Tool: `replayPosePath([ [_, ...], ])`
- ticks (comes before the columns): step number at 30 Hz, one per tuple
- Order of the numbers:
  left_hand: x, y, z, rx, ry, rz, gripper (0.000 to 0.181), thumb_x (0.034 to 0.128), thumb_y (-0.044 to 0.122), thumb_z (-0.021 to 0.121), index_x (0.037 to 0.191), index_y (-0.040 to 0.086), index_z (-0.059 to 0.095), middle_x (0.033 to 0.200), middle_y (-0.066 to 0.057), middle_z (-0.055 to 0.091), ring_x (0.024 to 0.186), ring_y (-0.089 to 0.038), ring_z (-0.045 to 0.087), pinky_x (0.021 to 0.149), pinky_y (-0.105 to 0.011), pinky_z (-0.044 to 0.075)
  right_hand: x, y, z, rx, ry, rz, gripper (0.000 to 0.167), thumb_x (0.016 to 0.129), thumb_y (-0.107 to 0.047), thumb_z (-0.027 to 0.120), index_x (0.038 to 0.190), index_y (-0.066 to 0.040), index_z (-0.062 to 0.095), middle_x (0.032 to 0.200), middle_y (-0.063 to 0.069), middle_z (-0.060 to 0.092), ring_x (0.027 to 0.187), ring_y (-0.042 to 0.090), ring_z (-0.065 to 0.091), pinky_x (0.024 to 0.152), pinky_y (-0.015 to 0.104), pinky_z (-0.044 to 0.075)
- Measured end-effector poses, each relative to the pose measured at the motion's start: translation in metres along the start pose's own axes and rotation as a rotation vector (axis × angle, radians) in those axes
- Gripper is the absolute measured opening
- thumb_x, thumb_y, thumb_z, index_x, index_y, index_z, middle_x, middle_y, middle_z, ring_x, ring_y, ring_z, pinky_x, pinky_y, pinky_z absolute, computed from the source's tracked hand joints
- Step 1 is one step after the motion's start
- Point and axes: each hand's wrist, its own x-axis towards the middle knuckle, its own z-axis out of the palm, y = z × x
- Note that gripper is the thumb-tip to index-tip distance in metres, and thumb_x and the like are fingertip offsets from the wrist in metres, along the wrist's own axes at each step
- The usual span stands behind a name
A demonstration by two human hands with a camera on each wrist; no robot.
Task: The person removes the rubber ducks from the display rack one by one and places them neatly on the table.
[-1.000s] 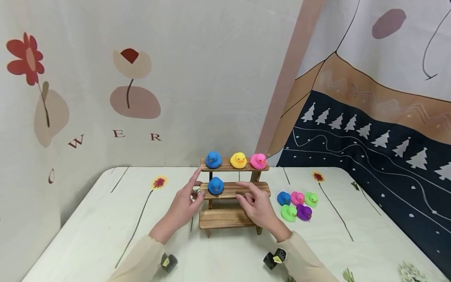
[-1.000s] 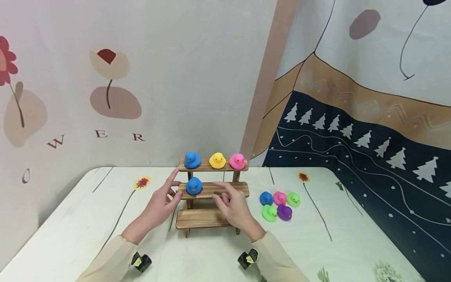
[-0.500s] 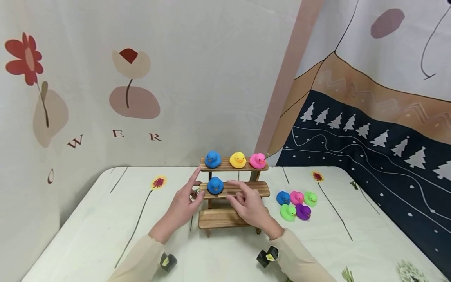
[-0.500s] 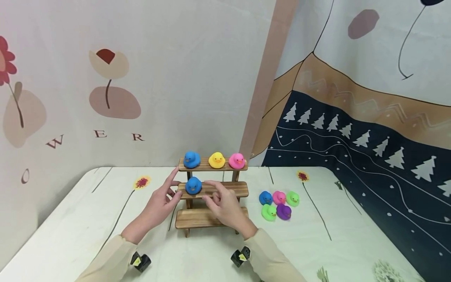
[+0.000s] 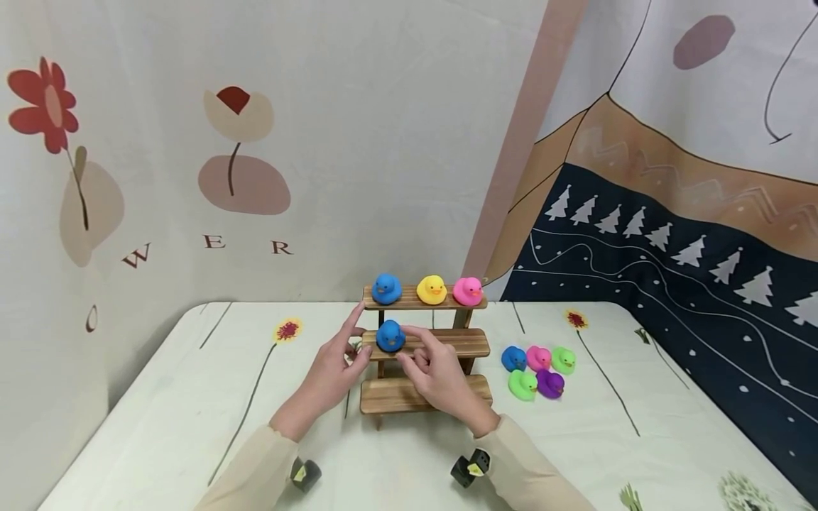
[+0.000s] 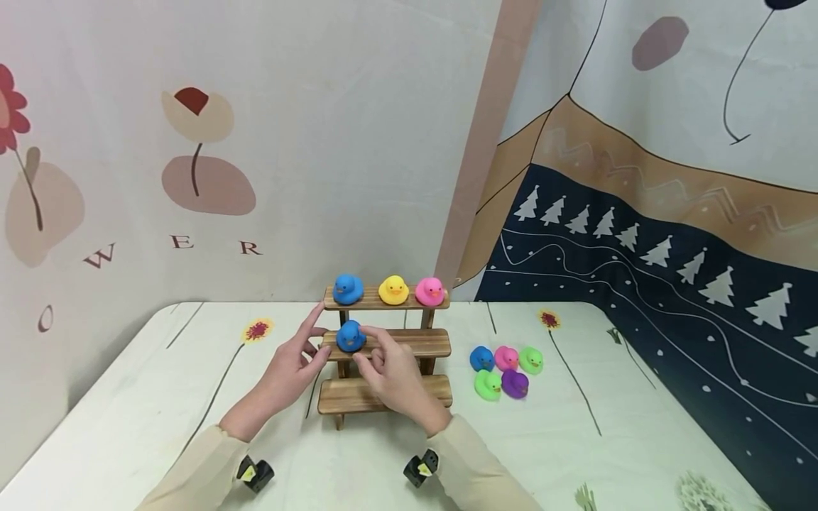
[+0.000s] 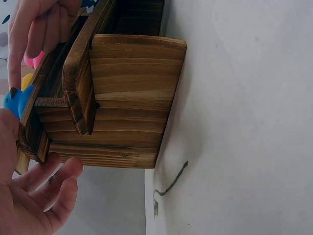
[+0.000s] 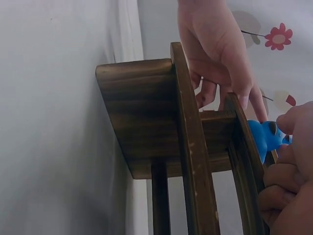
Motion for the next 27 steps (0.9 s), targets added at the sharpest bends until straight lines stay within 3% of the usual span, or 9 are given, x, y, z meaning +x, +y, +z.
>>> replayPosePath([
  [22,0.002,0.001,-0.002,0.01,0.015,0.01,0.072,0.0942,0.014,0.059,0.154,0.023,0.02,0.119,-0.015,0.061,0.073,-0.012,0.054,0.062,-0.023,0.047,0.011,-0.012,0.01,-0.05,-0.014,0.108,0.047,0.091,-0.007,0.065,0.134,0.001,0.048,0.051,-0.011,0.032,0.043,-0.004,0.027,0.044,0.016,0.023],
  [27,0.001,0.0,0.0,-0.002,0.003,-0.011,0.073,0.0944,0.015,0.059,0.155,0.025,0.019,0.12,-0.014,0.061,0.074,-0.012,0.054,0.063,-0.022,0.048,0.011,-0.016,0.009,-0.068,-0.032,0.158,0.05,0.09,-0.008,0.066,0.135,0.001,0.047,0.051,-0.01,0.034,0.043,-0.003,0.028,0.044,0.016,0.023],
])
